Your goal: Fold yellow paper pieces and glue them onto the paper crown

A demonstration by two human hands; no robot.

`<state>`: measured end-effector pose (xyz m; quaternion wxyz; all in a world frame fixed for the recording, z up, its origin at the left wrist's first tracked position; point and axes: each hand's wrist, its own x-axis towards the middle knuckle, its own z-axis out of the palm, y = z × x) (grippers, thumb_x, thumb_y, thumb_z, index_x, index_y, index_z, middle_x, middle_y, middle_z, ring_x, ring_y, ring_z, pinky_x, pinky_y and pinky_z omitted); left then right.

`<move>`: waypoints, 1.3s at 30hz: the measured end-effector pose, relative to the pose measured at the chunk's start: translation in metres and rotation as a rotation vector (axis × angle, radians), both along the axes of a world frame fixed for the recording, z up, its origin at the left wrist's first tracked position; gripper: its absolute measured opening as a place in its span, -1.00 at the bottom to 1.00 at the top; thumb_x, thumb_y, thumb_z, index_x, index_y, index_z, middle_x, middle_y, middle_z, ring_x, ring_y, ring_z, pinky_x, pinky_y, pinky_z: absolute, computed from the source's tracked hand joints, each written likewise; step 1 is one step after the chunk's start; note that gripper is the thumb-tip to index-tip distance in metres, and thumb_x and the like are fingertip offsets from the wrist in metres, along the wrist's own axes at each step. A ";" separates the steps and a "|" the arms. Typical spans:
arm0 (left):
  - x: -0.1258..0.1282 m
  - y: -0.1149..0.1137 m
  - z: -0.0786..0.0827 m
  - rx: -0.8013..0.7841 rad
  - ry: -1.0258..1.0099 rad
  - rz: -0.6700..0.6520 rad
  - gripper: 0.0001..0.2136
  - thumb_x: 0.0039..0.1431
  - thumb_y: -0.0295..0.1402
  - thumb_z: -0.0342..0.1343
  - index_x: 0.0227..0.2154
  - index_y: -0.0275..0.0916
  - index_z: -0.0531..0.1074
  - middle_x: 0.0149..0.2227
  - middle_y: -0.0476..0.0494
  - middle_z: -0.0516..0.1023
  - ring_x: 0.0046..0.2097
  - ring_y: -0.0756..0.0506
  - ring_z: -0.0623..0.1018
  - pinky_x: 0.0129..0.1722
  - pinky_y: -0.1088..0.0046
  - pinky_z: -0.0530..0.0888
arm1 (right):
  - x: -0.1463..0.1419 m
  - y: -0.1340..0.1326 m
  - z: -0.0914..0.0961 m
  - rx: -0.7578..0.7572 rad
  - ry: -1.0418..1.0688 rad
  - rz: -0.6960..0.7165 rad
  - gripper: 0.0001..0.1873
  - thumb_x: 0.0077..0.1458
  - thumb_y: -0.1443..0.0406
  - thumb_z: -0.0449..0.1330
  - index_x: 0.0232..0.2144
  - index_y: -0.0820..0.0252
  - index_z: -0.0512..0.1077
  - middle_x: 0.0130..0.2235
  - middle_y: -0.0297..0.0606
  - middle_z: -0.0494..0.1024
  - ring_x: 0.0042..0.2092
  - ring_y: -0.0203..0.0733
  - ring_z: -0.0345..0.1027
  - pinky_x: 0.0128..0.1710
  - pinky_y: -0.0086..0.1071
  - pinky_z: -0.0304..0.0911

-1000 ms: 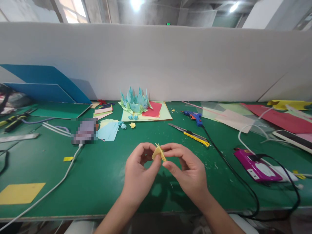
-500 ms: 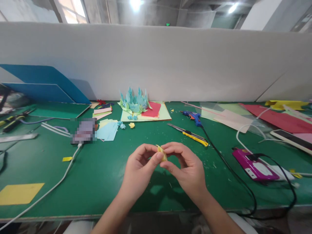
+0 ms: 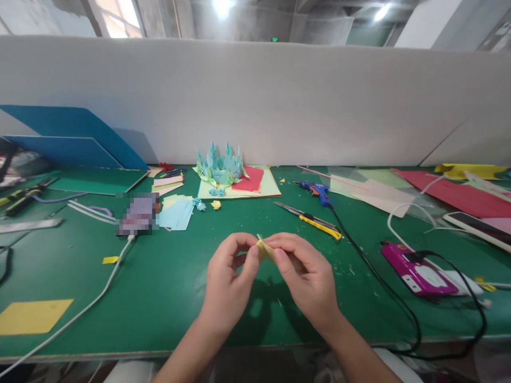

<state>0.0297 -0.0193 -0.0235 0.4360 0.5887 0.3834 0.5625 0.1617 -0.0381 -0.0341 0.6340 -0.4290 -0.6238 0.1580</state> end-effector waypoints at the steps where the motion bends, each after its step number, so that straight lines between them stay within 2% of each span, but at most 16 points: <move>1: 0.000 0.000 -0.001 0.028 0.010 0.004 -0.95 0.14 -0.39 0.10 -0.39 -0.22 0.44 -0.35 -0.04 0.53 -0.29 0.04 0.53 -0.28 0.62 0.47 | 0.000 0.000 0.001 0.030 -0.025 -0.024 -0.85 0.13 0.40 0.13 -0.36 0.12 0.51 -0.31 -0.25 0.58 -0.25 -0.23 0.47 -0.28 -0.40 0.42; 7: -0.001 -0.001 -0.004 0.052 0.027 0.017 -0.94 0.19 -0.40 0.05 -0.36 -0.19 0.41 -0.30 -0.02 0.57 -0.26 0.06 0.57 -0.23 0.64 0.49 | 0.000 0.002 -0.001 0.064 -0.111 -0.041 -0.86 0.09 0.43 0.19 -0.35 0.11 0.50 -0.32 -0.26 0.57 -0.25 -0.22 0.46 -0.25 -0.37 0.41; 12: -0.001 -0.002 -0.002 0.036 0.035 -0.015 -0.96 0.14 -0.38 0.10 -0.39 -0.20 0.44 -0.38 0.00 0.57 -0.33 0.06 0.57 -0.29 0.65 0.50 | 0.001 0.001 -0.004 -0.015 0.015 -0.001 -0.85 0.08 0.44 0.19 -0.35 0.08 0.50 -0.32 -0.31 0.56 -0.27 -0.27 0.46 -0.29 -0.44 0.41; 16: 0.001 -0.001 0.000 -0.017 0.053 0.014 -0.93 0.03 -0.36 0.21 -0.40 -0.22 0.46 -0.42 -0.01 0.57 -0.38 0.03 0.56 -0.38 0.63 0.50 | 0.000 0.001 -0.001 -0.090 0.077 0.043 -0.88 0.07 0.41 0.20 -0.35 0.10 0.49 -0.35 -0.30 0.56 -0.32 -0.26 0.46 -0.33 -0.43 0.41; 21: 0.002 0.000 0.002 -0.056 0.022 0.044 -0.90 0.01 -0.33 0.24 -0.48 -0.22 0.46 -0.48 -0.01 0.58 -0.42 0.03 0.57 -0.40 0.60 0.52 | 0.000 0.001 0.000 -0.070 0.028 0.023 -0.92 0.07 0.39 0.20 -0.41 0.11 0.47 -0.39 -0.32 0.52 -0.33 -0.26 0.40 -0.32 -0.41 0.37; 24: 0.002 -0.001 0.003 -0.097 -0.029 0.015 -0.90 0.00 -0.32 0.25 -0.48 -0.22 0.47 -0.47 -0.02 0.61 -0.42 0.01 0.59 -0.40 0.58 0.54 | 0.000 0.002 -0.002 -0.072 0.091 -0.016 -0.96 0.03 0.35 0.24 -0.39 0.11 0.46 -0.31 -0.28 0.50 -0.26 -0.23 0.39 -0.28 -0.38 0.36; 28: 0.002 -0.002 0.008 -0.143 -0.083 -0.020 -0.89 -0.02 -0.33 0.25 -0.51 -0.23 0.46 -0.50 -0.03 0.62 -0.44 0.00 0.60 -0.43 0.57 0.54 | 0.001 0.004 -0.002 -0.255 0.273 0.110 -0.78 -0.02 0.25 0.29 -0.25 0.11 0.46 -0.28 -0.25 0.56 -0.26 -0.21 0.45 -0.25 -0.34 0.40; 31: 0.002 -0.002 0.011 -0.156 -0.104 -0.006 -0.87 -0.07 -0.32 0.28 -0.54 -0.24 0.45 -0.53 -0.02 0.61 -0.47 -0.01 0.58 -0.46 0.55 0.54 | 0.001 0.005 0.001 -0.352 0.311 0.176 -0.81 -0.05 0.18 0.30 -0.39 0.15 0.49 -0.38 -0.27 0.57 -0.33 -0.21 0.46 -0.32 -0.37 0.41; 34: 0.003 -0.001 0.012 -0.167 -0.103 0.018 -0.87 -0.10 -0.33 0.29 -0.56 -0.24 0.46 -0.55 -0.01 0.58 -0.49 0.01 0.55 -0.47 0.56 0.53 | 0.001 0.006 0.003 -0.348 0.341 0.182 -0.83 -0.09 0.19 0.32 -0.50 0.16 0.46 -0.45 -0.32 0.55 -0.39 -0.26 0.42 -0.38 -0.40 0.40; 39: 0.002 0.000 0.009 -0.206 -0.106 0.026 -0.86 -0.12 -0.30 0.30 -0.48 -0.24 0.53 -0.48 -0.06 0.61 -0.44 -0.02 0.56 -0.44 0.52 0.54 | 0.001 0.006 0.002 -0.353 0.333 0.176 -0.81 -0.09 0.20 0.32 -0.55 0.16 0.43 -0.52 -0.36 0.48 -0.47 -0.32 0.34 -0.47 -0.46 0.34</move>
